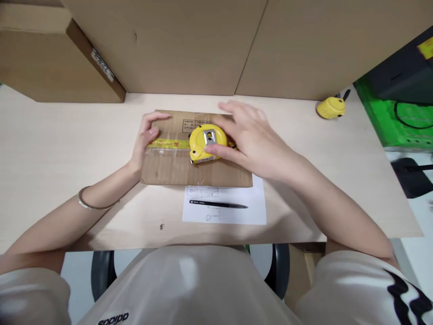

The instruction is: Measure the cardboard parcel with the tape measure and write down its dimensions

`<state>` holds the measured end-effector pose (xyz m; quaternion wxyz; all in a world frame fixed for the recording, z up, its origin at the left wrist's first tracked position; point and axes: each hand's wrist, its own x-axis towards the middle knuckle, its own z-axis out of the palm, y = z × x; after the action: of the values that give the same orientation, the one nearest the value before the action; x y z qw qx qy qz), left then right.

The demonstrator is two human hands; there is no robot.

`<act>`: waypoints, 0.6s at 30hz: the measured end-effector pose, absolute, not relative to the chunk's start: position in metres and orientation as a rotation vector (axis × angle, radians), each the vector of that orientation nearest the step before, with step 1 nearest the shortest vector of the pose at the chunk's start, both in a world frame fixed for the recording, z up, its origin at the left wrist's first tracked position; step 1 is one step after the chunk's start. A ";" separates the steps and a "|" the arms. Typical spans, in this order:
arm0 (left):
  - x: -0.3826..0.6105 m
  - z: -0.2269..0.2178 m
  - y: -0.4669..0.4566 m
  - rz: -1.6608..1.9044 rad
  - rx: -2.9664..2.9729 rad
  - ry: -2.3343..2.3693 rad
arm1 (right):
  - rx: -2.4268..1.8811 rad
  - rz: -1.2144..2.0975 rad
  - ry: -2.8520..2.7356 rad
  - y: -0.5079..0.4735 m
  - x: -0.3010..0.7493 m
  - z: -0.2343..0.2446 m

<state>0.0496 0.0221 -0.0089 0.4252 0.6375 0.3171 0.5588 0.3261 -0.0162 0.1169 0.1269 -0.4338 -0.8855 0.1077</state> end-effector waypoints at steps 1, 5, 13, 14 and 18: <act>0.049 -0.008 0.022 1.388 1.587 0.797 | -1.213 0.418 -2.619 -0.009 0.325 0.116; 0.051 -0.004 0.018 1.435 1.498 0.798 | -1.062 0.879 -2.460 0.000 0.316 0.112; 0.062 0.001 0.013 1.387 1.123 0.617 | -0.926 0.775 -2.333 0.018 0.252 0.114; 0.062 0.001 0.013 1.384 1.085 0.621 | -0.924 0.758 -2.371 0.019 0.245 0.116; 0.057 -0.001 0.015 1.345 1.070 0.656 | -0.950 0.684 -2.580 0.016 0.231 0.121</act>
<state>0.0574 0.0154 -0.0008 0.6060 0.4625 0.2836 0.5817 0.2313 0.0163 0.1215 0.1536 -0.3315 -0.8998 0.2386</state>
